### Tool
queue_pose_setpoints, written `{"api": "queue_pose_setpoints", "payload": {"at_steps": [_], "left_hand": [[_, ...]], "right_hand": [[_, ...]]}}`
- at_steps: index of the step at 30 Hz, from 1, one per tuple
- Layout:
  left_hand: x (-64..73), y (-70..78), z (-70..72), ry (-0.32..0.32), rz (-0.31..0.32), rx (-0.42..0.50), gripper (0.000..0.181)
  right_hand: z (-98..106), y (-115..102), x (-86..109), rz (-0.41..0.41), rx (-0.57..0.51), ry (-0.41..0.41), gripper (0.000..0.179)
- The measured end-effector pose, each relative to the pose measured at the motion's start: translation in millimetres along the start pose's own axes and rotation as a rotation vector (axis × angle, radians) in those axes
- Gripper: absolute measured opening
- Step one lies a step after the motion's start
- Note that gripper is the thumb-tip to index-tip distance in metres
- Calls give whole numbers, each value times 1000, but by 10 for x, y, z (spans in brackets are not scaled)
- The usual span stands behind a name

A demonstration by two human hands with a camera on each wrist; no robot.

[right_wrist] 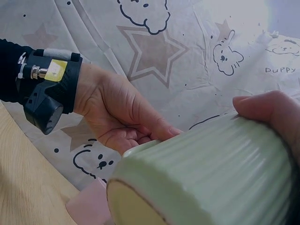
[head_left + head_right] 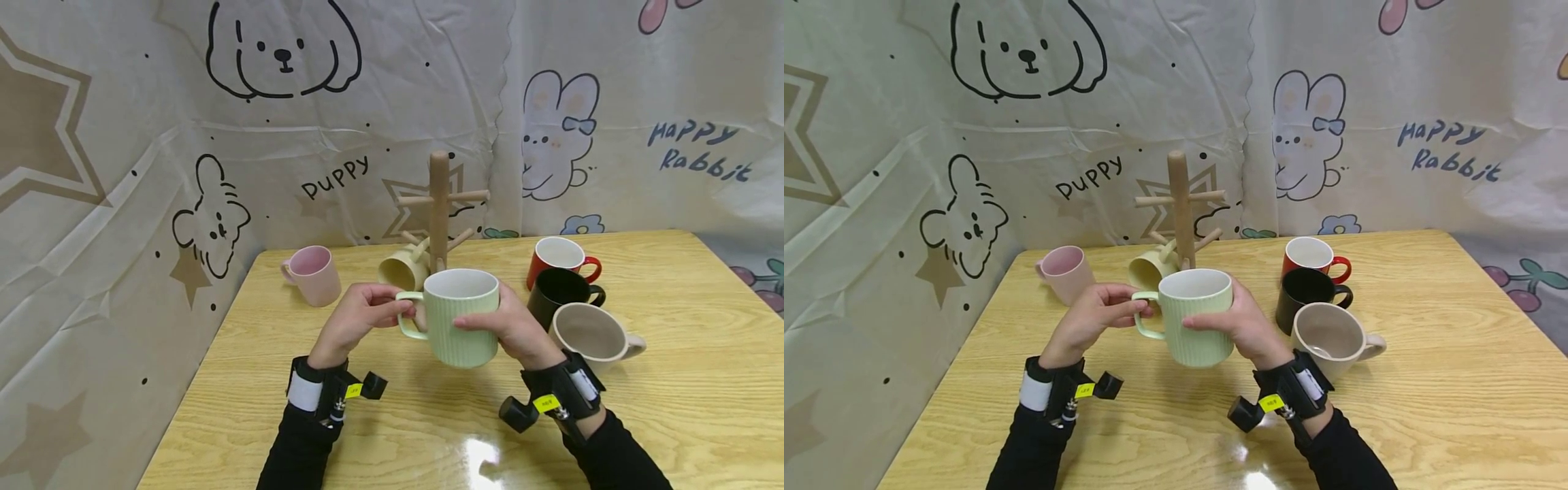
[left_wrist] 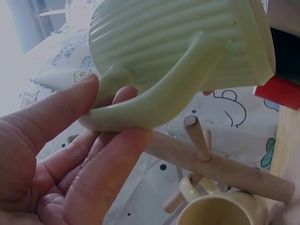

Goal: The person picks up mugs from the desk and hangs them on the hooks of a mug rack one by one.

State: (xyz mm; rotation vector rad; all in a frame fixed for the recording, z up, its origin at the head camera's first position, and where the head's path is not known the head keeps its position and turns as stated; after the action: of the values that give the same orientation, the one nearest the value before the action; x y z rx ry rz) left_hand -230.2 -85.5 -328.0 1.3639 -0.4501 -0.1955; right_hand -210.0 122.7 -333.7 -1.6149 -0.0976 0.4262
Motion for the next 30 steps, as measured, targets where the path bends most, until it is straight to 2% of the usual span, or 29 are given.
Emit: {"api": "queue_pose_setpoints", "payload": {"at_steps": [5, 9, 12, 16, 20, 23, 30], "left_hand": [[38, -5, 104, 24, 11, -22, 31], [96, 9, 248, 51, -18, -7, 34], [139, 27, 344, 51, -46, 42, 38], [184, 46, 430, 49, -72, 101, 39], [221, 66, 456, 48, -81, 106, 39], [229, 77, 449, 37, -86, 99, 39], [241, 90, 426, 12, -81, 102, 38]], "right_hand": [[-21, -11, 12, 13, -19, 11, 74], [-17, -17, 51, 32, -76, 43, 69], [-3, 7, 100, 48, -120, 98, 62], [0, 108, 156, 99, -197, 216, 52], [-28, 272, 199, 188, -312, 351, 41], [-57, 401, 220, 245, -391, 419, 33], [-93, 591, 195, 292, -467, 464, 26]]}}
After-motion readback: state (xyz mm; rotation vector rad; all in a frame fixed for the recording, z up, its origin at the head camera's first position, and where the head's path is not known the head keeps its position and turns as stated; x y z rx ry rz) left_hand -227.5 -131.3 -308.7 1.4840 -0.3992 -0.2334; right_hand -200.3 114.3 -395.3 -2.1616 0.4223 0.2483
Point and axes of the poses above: each hand's wrist, its own x-axis away from the middle knuckle, its own z-axis out of the back of the hand, y = z × x, the point moved 4 cm from there along -x, towards the middle knuckle, and after that the axes turned 12 degrees about z, right-handed, at the moved point
